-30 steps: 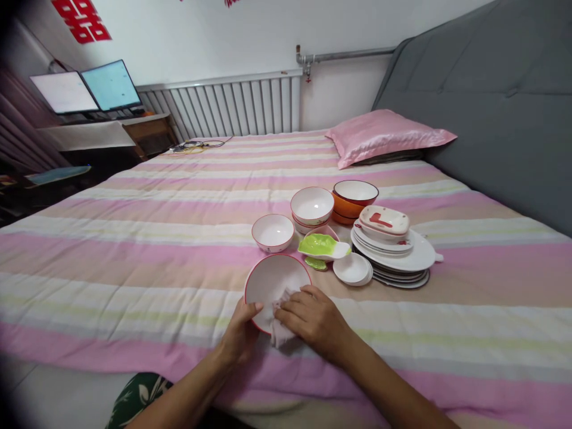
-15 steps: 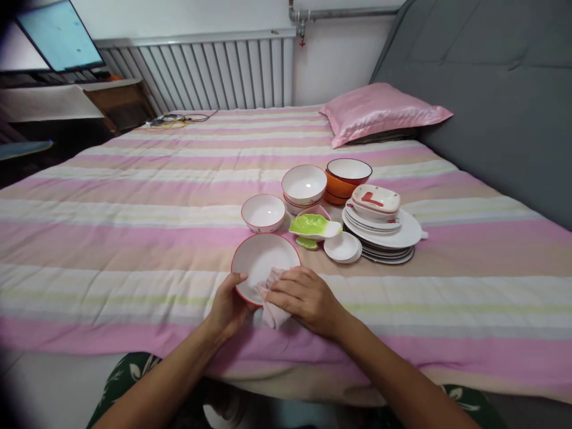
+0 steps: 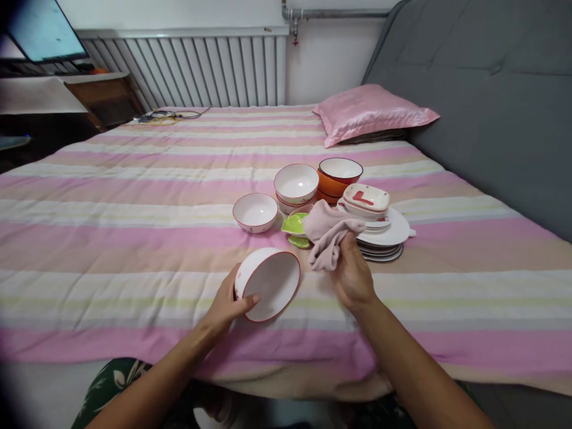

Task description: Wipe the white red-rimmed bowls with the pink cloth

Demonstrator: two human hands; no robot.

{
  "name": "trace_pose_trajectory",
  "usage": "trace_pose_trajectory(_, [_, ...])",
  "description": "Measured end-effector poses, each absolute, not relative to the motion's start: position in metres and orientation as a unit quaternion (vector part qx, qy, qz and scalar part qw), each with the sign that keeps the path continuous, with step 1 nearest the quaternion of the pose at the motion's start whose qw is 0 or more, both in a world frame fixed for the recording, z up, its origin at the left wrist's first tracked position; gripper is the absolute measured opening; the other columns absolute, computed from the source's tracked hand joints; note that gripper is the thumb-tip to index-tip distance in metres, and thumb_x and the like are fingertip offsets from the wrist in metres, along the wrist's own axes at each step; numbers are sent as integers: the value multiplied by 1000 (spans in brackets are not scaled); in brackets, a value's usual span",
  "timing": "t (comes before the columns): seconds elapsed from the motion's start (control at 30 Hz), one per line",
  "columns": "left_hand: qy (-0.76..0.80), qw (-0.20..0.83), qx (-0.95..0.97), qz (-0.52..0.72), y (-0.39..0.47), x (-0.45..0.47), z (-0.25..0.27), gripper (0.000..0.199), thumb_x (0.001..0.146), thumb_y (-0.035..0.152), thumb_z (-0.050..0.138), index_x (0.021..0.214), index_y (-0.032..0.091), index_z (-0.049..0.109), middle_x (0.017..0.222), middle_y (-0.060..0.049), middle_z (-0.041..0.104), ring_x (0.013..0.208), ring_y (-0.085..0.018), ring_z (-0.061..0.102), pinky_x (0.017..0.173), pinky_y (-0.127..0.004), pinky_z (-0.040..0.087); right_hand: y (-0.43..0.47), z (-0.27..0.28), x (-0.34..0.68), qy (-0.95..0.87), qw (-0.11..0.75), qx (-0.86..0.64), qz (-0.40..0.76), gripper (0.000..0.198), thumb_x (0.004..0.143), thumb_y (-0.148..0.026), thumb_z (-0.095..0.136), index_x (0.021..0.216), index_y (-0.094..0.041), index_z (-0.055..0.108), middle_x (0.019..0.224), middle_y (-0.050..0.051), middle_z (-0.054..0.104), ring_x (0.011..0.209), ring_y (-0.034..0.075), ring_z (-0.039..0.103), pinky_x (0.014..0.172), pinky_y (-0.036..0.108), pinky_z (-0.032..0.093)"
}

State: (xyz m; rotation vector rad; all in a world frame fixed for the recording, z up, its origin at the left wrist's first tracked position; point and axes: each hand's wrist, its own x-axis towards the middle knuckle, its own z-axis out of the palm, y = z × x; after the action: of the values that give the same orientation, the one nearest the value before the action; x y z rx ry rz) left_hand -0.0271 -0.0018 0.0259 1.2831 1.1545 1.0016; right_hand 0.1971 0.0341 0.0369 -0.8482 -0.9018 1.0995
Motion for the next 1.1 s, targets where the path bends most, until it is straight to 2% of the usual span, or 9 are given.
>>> trace_pose_trajectory(0.07, [500,505,589,384,-2,-25,27,60,58,29,69,113,16,51,99,-6,60,91,-25,56,75,-32,44,28,36,194,-546,606,-377,439,40,90,-58,38,90,-25,61,80,2,69,65,17,65,59,31,54])
trace_pose_trajectory(0.1, [506,493,604,370,-2,-24,27,59,58,28,69,113,16,50,98,-5,60,89,-24,56,74,-32,44,25,36,192,-633,557,-368,391,42,92,-56,32,98,-25,61,85,5,70,69,19,66,61,34,55])
trace_pose_trajectory(0.17, [513,481,617,355,-2,-23,28,57,59,27,68,112,16,49,96,-4,60,85,-22,56,71,-31,44,19,37,187,-768,465,-333,287,42,92,-53,36,116,-25,57,110,9,66,93,25,64,79,43,52])
trace_pose_trajectory(0.23, [513,479,623,344,-2,-21,28,56,59,24,67,111,16,48,93,-3,60,79,-20,55,66,-29,44,16,38,182,-840,409,-307,182,44,90,-49,46,127,-26,50,133,11,52,120,29,49,97,50,40])
trace_pose_trajectory(0.27, [511,478,628,340,-2,-21,28,56,58,22,66,110,17,47,91,-2,59,77,-19,55,64,-28,44,16,38,181,-858,393,-302,137,46,88,-46,50,130,-25,48,138,12,46,125,30,43,100,51,36])
trace_pose_trajectory(0.37, [502,459,654,331,-5,-18,29,55,56,17,66,107,18,46,87,0,58,71,-16,54,60,-26,43,14,40,177,-886,361,-292,14,44,91,-35,48,132,-19,46,135,15,48,125,28,43,99,47,37])
trace_pose_trajectory(0.53, [496,418,692,317,-12,-13,34,55,52,16,66,102,19,44,89,0,58,75,-19,57,61,-28,44,7,49,171,-888,356,-273,-104,33,93,-18,42,123,-20,55,118,7,64,118,22,51,103,43,35])
trace_pose_trajectory(0.73, [501,383,723,282,-20,-9,35,60,50,22,68,105,21,43,91,-1,57,75,-21,57,62,-29,42,7,53,172,-895,381,-226,-52,28,92,-13,43,108,-18,64,107,6,69,104,20,61,88,35,50])
trace_pose_trajectory(1.1, [512,379,718,280,-18,-8,29,53,50,22,67,96,21,41,80,2,53,65,-16,50,53,-25,34,19,33,167,-829,482,-267,95,26,85,-13,53,104,-24,68,97,5,72,94,19,65,87,37,51])
